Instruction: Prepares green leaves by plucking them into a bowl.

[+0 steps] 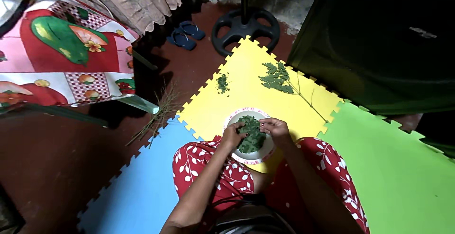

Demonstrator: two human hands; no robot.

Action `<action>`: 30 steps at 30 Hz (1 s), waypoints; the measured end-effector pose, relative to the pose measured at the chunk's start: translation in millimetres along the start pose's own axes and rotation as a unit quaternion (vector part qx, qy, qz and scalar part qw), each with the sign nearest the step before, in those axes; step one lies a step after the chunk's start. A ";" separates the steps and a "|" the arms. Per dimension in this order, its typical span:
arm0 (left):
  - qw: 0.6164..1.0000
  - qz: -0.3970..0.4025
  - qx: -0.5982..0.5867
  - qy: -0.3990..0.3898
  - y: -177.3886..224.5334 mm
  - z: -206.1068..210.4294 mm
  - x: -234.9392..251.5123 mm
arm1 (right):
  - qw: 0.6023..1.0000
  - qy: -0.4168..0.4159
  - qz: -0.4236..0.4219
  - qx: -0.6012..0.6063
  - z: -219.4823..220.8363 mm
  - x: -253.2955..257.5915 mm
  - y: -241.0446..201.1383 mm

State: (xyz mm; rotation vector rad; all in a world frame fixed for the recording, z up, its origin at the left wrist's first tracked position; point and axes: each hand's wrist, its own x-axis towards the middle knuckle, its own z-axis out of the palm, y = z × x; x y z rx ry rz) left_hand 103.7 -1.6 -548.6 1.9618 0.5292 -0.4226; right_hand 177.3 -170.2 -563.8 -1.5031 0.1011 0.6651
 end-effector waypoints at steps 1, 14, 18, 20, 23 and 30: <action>1.000 0.011 -0.007 -0.005 4.6 1.8 -1.5 | 1.000 -0.007 0.004 -0.001 1.7 -0.5 0.1; 0.965 0.047 -0.245 0.077 21.1 21.8 -2.9 | 0.990 -0.037 -0.130 -0.035 7.1 -6.3 9.0; 0.960 0.037 -0.272 0.061 24.1 21.6 -4.5 | 0.986 -0.025 -0.162 -0.016 8.1 -2.4 15.8; 0.956 0.033 -0.283 0.074 25.2 20.7 -4.5 | 0.990 -0.027 -0.135 0.008 8.0 -4.1 11.9; 0.944 0.017 -0.319 0.082 27.5 19.6 -3.9 | 0.994 -0.027 -0.085 0.060 7.5 -5.5 7.6; 0.992 0.102 0.070 0.001 34.0 -3.5 -9.0 | 0.967 -0.039 -0.188 -0.168 5.7 -11.1 2.6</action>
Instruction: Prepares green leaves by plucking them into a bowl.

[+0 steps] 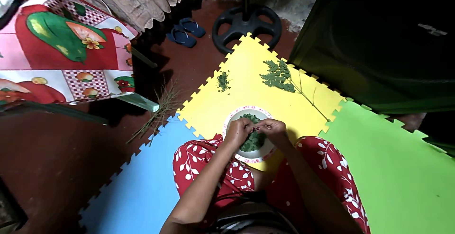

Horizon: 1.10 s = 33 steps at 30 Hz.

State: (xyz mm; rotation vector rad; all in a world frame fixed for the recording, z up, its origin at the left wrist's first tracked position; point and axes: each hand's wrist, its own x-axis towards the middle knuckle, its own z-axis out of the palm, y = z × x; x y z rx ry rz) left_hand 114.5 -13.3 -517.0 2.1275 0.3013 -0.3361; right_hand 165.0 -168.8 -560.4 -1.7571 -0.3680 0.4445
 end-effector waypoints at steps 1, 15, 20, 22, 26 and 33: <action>1.000 0.010 0.025 -0.005 1.2 -1.2 -0.6 | 0.999 0.002 -0.022 -0.029 0.8 -0.9 -0.7; 0.944 -0.081 -0.303 0.102 -30.6 6.7 7.3 | 0.979 0.037 0.100 0.171 -14.6 9.5 8.3; 0.997 -0.064 -0.039 -0.033 -36.4 0.0 2.6 | 0.971 0.030 0.131 0.197 -14.4 10.8 10.2; 0.998 -0.043 -0.044 -0.034 -30.0 3.3 2.8 | 0.970 0.024 0.138 0.197 -11.3 10.4 6.4; 0.990 0.012 -0.139 0.025 -19.6 15.5 3.3 | 0.971 0.010 0.137 0.194 -7.3 8.4 4.7; 0.967 -0.022 -0.230 0.110 -13.3 24.8 6.5 | 0.979 0.001 0.101 0.178 -4.9 4.9 0.6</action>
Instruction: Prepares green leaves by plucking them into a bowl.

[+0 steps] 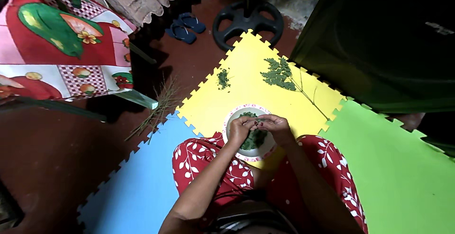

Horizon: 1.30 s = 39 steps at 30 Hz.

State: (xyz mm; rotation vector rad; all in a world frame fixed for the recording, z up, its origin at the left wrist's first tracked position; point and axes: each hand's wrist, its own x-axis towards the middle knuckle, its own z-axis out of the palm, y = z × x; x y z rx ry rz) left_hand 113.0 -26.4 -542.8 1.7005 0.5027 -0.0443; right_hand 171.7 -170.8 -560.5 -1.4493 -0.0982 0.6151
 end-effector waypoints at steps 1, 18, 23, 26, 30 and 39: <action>1.000 -0.013 -0.021 0.006 1.1 0.4 -0.2 | 0.999 0.003 -0.018 -0.031 1.6 -0.2 0.8; 0.984 -0.024 0.149 -0.098 30.5 -13.9 -2.5 | 0.991 0.018 -0.044 -0.124 3.0 -3.7 -7.1; 0.981 -0.016 0.173 -0.085 31.2 -13.5 -1.8 | 0.981 0.030 -0.092 -0.170 6.8 -2.5 -3.5; 0.996 -0.032 0.055 -0.065 17.6 -9.5 -0.2 | 0.991 0.031 -0.060 -0.112 5.9 -1.8 -1.6; 0.991 -0.085 -0.086 -0.054 12.2 -9.1 -0.5 | 0.997 0.018 -0.018 -0.070 3.5 -0.6 -4.4; 0.994 -0.095 0.000 -0.053 -5.0 -24.8 4.9 | 0.999 0.043 0.024 -0.023 -17.4 7.2 0.2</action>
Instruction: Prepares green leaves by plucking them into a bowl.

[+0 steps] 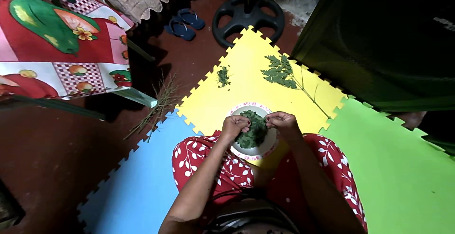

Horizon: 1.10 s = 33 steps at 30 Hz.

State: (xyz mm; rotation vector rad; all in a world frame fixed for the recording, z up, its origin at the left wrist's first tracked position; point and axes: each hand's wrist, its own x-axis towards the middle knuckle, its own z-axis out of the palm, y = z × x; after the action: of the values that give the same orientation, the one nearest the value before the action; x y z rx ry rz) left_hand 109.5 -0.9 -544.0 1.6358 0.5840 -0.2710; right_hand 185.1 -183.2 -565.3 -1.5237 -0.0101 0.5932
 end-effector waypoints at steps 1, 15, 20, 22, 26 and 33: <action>0.996 0.003 0.079 -0.029 -0.2 -2.2 0.1 | 1.000 0.002 0.010 0.002 0.4 0.2 -1.0; 0.929 0.171 0.321 -0.063 18.8 13.5 -1.2 | 0.998 -0.034 0.013 -0.048 14.4 -2.2 -4.8; 0.958 0.089 0.260 -0.086 23.5 10.0 3.3 | 0.996 -0.066 -0.020 -0.058 17.8 -1.2 -6.7; 0.970 0.069 0.213 -0.096 20.4 6.9 6.3 | 0.996 -0.083 -0.019 -0.029 14.9 2.1 -3.0; 0.982 0.062 0.092 -0.152 16.0 -8.1 8.7 | 0.993 -0.113 0.025 0.036 -1.3 5.0 0.3; 0.970 0.048 0.232 0.055 21.8 -58.5 98.1 | 0.983 -0.089 0.109 -0.117 -0.6 14.8 -10.4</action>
State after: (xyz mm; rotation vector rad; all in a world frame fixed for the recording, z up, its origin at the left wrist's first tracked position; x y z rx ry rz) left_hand 194.2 76.0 -564.9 2.1364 0.5484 -0.2588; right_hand 201.7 -177.7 -560.9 -1.7077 -0.0521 0.9300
